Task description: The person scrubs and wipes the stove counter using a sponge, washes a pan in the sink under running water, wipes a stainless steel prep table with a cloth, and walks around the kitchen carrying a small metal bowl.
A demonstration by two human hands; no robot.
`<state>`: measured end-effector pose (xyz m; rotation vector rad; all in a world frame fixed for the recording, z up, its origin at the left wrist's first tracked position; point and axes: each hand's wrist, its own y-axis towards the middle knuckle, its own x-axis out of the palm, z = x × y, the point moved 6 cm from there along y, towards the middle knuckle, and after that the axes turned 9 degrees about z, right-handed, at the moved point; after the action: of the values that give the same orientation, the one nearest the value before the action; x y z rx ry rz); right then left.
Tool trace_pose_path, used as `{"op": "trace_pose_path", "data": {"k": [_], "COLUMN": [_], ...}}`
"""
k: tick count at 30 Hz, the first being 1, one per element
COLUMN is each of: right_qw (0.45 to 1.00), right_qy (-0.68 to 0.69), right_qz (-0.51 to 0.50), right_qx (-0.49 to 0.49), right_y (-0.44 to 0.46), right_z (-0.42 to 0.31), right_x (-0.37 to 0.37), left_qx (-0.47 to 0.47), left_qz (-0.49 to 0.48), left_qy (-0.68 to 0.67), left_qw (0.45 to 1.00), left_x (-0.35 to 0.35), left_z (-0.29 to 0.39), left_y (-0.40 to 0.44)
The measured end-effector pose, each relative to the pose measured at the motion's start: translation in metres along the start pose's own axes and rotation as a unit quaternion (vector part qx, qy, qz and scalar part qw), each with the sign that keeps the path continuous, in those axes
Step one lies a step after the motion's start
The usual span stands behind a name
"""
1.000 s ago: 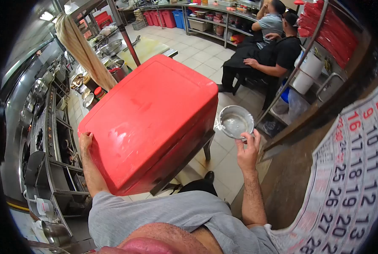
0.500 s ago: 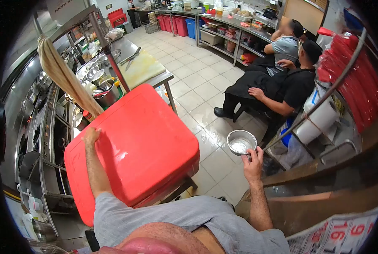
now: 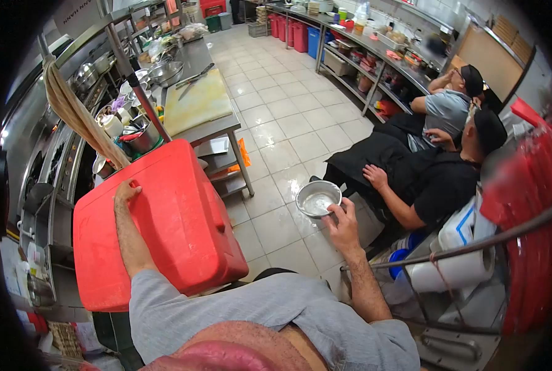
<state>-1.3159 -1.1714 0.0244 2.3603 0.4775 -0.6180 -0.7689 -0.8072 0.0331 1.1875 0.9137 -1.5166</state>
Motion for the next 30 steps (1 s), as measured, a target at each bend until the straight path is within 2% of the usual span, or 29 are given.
{"op": "trace_pose_path", "data": {"k": [2,3,5,8,11,14,15,16,17,18,19,20,21,22,23,25,30], "right_qw": [1.0,0.999,0.999,0.994,0.995,0.995,0.994,0.999,0.998,0.998,0.998,0.998,0.998,0.999,0.998,0.998,0.994], "right_qy": [0.007,0.01,0.044,0.089,0.069,0.077,0.079,0.035,0.057,0.04,0.023,0.024,0.032,0.04,0.041,0.049,0.063], "right_qz": [0.003,0.013,-0.013,-0.061,-0.062,-0.064,-0.059,-0.021,-0.022,-0.032,-0.045,-0.047,-0.037,-0.028,-0.032,-0.044,-0.084], "right_qx": [-0.018,-0.036,-0.007,-0.014,-0.042,0.011,0.04,-0.022,0.011,0.026,0.045,0.045,0.032,0.019,0.021,0.015,0.027], "right_y": [0.028,0.042,0.07,0.114,0.163,0.221,0.245,0.265,0.289,0.314,0.334,0.355,0.375,0.393,0.41,0.446,0.525], "right_z": [0.023,0.031,0.041,0.052,0.07,0.095,0.108,0.131,0.128,0.127,0.13,0.134,0.138,0.141,0.143,0.147,0.177], "right_x": [0.01,0.017,0.035,0.072,0.107,0.14,0.151,0.168,0.173,0.18,0.19,0.202,0.214,0.226,0.239,0.267,0.341], "left_qx": [-0.034,-0.012,0.006,-0.087,-0.091,-0.061,-0.018,0.034,0.109,0.109,0.035,0.118,0.086,0.137,0.132,0.214,0.192], "left_qz": [-0.005,0.021,0.049,-0.013,-0.022,-0.077,-0.104,-0.122,-0.091,-0.141,-0.183,-0.183,-0.177,-0.147,-0.149,-0.085,-0.101], "left_qy": [0.006,-0.003,-0.006,-0.058,-0.01,0.124,0.144,0.106,-0.001,-0.168,-0.242,-0.22,-0.246,-0.212,-0.21,-0.207,-0.234], "left_qw": [0.999,1.0,0.999,0.994,0.996,0.987,0.984,0.986,0.99,0.969,0.952,0.951,0.949,0.956,0.957,0.951,0.948], "left_x": [0.011,0.03,0.027,0.029,0.036,0.042,0.049,0.051,0.042,0.055,0.038,0.044,0.029,0.027,0.031,0.033,0.064], "left_z": [-0.006,-0.027,-0.022,-0.02,-0.014,0.013,0.032,0.065,0.115,0.144,0.196,0.221,0.258,0.281,0.297,0.335,0.418], "left_y": [0.003,0.026,0.028,0.03,0.056,0.106,0.128,0.143,0.147,0.165,0.158,0.181,0.184,0.203,0.222,0.26,0.33]}}
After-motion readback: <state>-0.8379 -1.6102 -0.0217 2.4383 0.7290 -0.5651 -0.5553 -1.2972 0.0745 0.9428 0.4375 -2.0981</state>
